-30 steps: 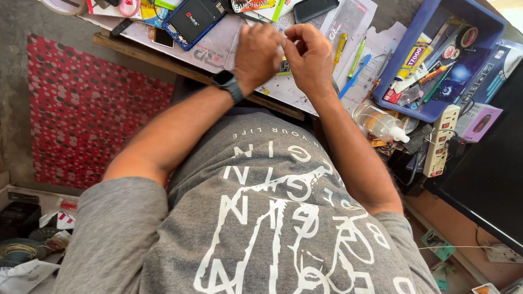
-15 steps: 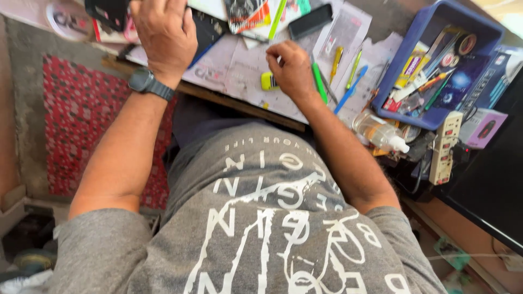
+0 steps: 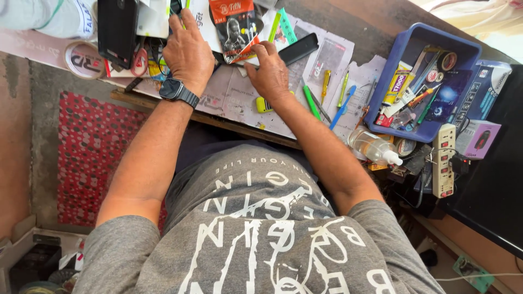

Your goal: The person uses a green pen-like tool to work on a small component, then assembles a yellow feature phone by inserting a SIM card and battery, closing the back cover, and testing the keypad. The phone is handed to another person at the end.

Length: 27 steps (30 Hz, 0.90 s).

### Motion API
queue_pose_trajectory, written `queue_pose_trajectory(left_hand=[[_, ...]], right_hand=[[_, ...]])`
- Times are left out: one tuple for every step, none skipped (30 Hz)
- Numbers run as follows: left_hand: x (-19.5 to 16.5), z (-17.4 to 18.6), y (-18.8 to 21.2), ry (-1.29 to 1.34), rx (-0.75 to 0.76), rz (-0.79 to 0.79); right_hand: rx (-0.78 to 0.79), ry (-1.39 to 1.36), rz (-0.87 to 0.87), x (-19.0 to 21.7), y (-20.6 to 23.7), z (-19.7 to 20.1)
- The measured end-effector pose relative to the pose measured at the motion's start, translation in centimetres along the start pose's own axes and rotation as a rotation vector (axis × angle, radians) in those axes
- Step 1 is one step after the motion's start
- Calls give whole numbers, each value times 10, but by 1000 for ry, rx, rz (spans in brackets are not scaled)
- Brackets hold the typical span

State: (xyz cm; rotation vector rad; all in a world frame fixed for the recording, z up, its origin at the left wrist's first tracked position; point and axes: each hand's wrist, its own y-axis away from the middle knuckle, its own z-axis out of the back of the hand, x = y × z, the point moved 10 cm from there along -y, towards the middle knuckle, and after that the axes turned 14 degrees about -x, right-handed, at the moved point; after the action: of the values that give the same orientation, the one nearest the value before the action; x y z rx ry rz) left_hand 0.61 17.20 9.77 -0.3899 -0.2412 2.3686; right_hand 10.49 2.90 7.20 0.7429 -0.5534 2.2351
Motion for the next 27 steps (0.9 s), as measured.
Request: queue_pose_trajectory(left_hand=[[-1,-2,-1,18,25,13],[-2,-5,-1,37,53,27],[-3,-7,0,55,81,42],[-4,-3,-2,68,37,49],[-4,1,-3,83,-5,56],[-3,5,-4,100,-44,64],[-1,3,-3,104,-18,92],[3,1,-1,107,8,119],[7,-2,1,110,36,149],[7,1,1,121,25,131],[7,4,2,133,11,112],[8,6,3,145,-5,91],[11,11,4,179,-38,78],[13,16,5,213,-69,66],[17,22,7,247,-97,53],[21,27,8,288,-116,46],[26,33,10,329,-136,40],[30,39,11,368,-160,32],[32,55,12,345,-259,-26],[33,70,15,319,-351,-81],[42,67,15,273,-277,-43],[53,65,14,228,-205,-8],[63,77,15,181,-253,-10],[73,92,19,138,-299,-13],[91,102,22,298,-295,83],[102,102,24,452,-263,188],[111,101,27,603,-243,300]], right_hand=[[13,9,-46,-1,-2,-3],[27,19,-93,-3,-5,-7],[43,28,-139,-4,-6,-10],[46,34,-154,-2,-9,-12],[50,42,-170,0,-11,-14],[57,51,-188,0,-13,-15],[63,61,-178,4,-14,-16],[71,70,-167,6,-14,-17],[81,80,-158,8,-14,-18],[82,62,-151,10,-13,-17],[81,44,-143,12,-12,-15],[78,26,-135,13,-11,-13],[60,-14,-117,16,-11,-10],[44,-54,-101,17,-10,-7],[28,-93,-88,18,-9,-4],[23,-108,-85,17,-8,-3],[18,-124,-81,15,-6,-2],[10,-142,-74,14,-6,-1],[-11,-151,-48,14,-7,1],[-25,-160,-27,14,-6,1],[-34,-171,-9,14,-5,0],[-18,-202,17,16,-4,-3],[-4,-230,41,18,-3,-6],[8,-255,64,21,0,-7],[32,-247,59,20,4,-9],[53,-239,55,19,9,-12],[74,-230,52,18,14,-13]])
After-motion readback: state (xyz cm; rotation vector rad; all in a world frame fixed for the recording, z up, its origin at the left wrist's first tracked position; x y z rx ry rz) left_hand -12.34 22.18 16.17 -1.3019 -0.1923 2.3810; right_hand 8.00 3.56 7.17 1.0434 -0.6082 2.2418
